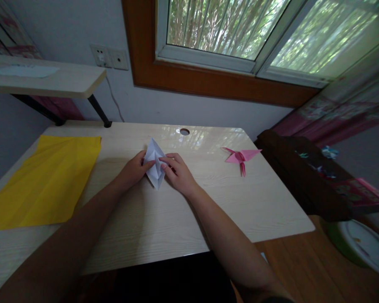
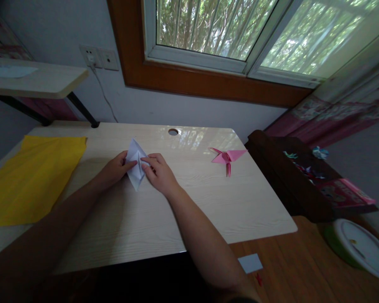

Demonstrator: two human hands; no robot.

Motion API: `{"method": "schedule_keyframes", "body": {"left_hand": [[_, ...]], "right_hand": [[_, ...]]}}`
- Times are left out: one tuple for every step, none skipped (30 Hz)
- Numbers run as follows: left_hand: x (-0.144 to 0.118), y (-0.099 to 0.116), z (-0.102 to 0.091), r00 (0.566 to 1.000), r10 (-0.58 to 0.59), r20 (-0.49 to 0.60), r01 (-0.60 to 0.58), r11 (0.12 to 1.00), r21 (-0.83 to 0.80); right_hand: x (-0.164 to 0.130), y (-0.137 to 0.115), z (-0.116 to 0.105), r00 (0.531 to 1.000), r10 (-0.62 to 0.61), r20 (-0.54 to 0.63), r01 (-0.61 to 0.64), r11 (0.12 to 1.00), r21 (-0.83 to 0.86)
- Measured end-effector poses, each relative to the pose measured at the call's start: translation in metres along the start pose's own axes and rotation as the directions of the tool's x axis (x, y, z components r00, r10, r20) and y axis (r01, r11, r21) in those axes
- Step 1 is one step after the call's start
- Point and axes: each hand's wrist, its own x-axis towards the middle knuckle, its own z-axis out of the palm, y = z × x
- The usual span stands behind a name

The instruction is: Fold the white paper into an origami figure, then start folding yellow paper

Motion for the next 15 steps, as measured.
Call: {"method": "schedule_keyframes", "body": {"left_hand": [[0.000, -0.001, 0.000, 0.999, -0.024, 0.026, 0.025, 0.998, -0.064], [0.000, 0.000, 0.000, 0.997, -0.049, 0.054, 0.056, 0.990, -0.133], [-0.001, 0.000, 0.000, 0.994, -0.073, 0.078, 0.087, 0.976, -0.198], [-0.002, 0.001, -0.001, 0.992, -0.091, 0.092, 0.112, 0.961, -0.252], [-0.003, 0.002, -0.001, 0.990, -0.104, 0.099, 0.129, 0.949, -0.289], [-0.004, 0.004, -0.002, 0.988, -0.115, 0.098, 0.140, 0.942, -0.304], [-0.005, 0.004, -0.004, 0.988, -0.123, 0.090, 0.145, 0.946, -0.291], [-0.005, 0.005, -0.006, 0.990, -0.123, 0.076, 0.138, 0.960, -0.244], [-0.006, 0.005, -0.008, 0.993, -0.108, 0.053, 0.116, 0.980, -0.164], [-0.006, 0.005, -0.010, 0.997, -0.077, 0.022, 0.078, 0.995, -0.058], [-0.006, 0.004, -0.012, 1.000, -0.027, -0.008, 0.027, 0.998, 0.055], [-0.006, 0.004, -0.015, 0.999, 0.027, -0.037, -0.021, 0.989, 0.144], [-0.006, 0.003, -0.016, 0.996, 0.070, -0.057, -0.057, 0.978, 0.200], [-0.005, 0.003, -0.018, 0.992, 0.098, -0.074, -0.079, 0.971, 0.224], [-0.005, 0.002, -0.019, 0.990, 0.112, -0.089, -0.090, 0.971, 0.219]], "right_hand": [[0.000, 0.000, -0.001, 1.000, -0.008, -0.003, 0.008, 1.000, 0.003], [0.001, -0.001, -0.001, 1.000, -0.016, -0.002, 0.016, 1.000, 0.003], [0.001, -0.001, -0.002, 1.000, -0.022, 0.001, 0.022, 1.000, 0.001], [0.002, -0.001, -0.002, 1.000, -0.022, 0.004, 0.022, 1.000, -0.003], [0.002, 0.000, -0.003, 1.000, -0.019, 0.008, 0.019, 1.000, -0.006], [0.002, 0.000, -0.003, 1.000, -0.015, 0.010, 0.015, 1.000, -0.010], [0.002, 0.001, -0.004, 1.000, -0.010, 0.012, 0.011, 1.000, -0.013], [0.002, 0.002, -0.004, 1.000, -0.007, 0.016, 0.007, 1.000, -0.014], [0.002, 0.003, -0.005, 1.000, -0.007, 0.020, 0.007, 1.000, -0.013], [0.003, 0.004, -0.005, 1.000, -0.009, 0.025, 0.009, 1.000, -0.011], [0.002, 0.005, -0.006, 0.999, -0.012, 0.032, 0.012, 1.000, -0.010], [0.002, 0.005, -0.006, 0.999, -0.014, 0.043, 0.014, 1.000, -0.010], [0.002, 0.006, -0.006, 0.998, -0.016, 0.054, 0.016, 1.000, -0.008], [0.002, 0.006, -0.007, 0.997, -0.020, 0.069, 0.020, 1.000, -0.006], [0.002, 0.005, -0.007, 0.996, -0.024, 0.084, 0.024, 1.000, -0.003]]}}
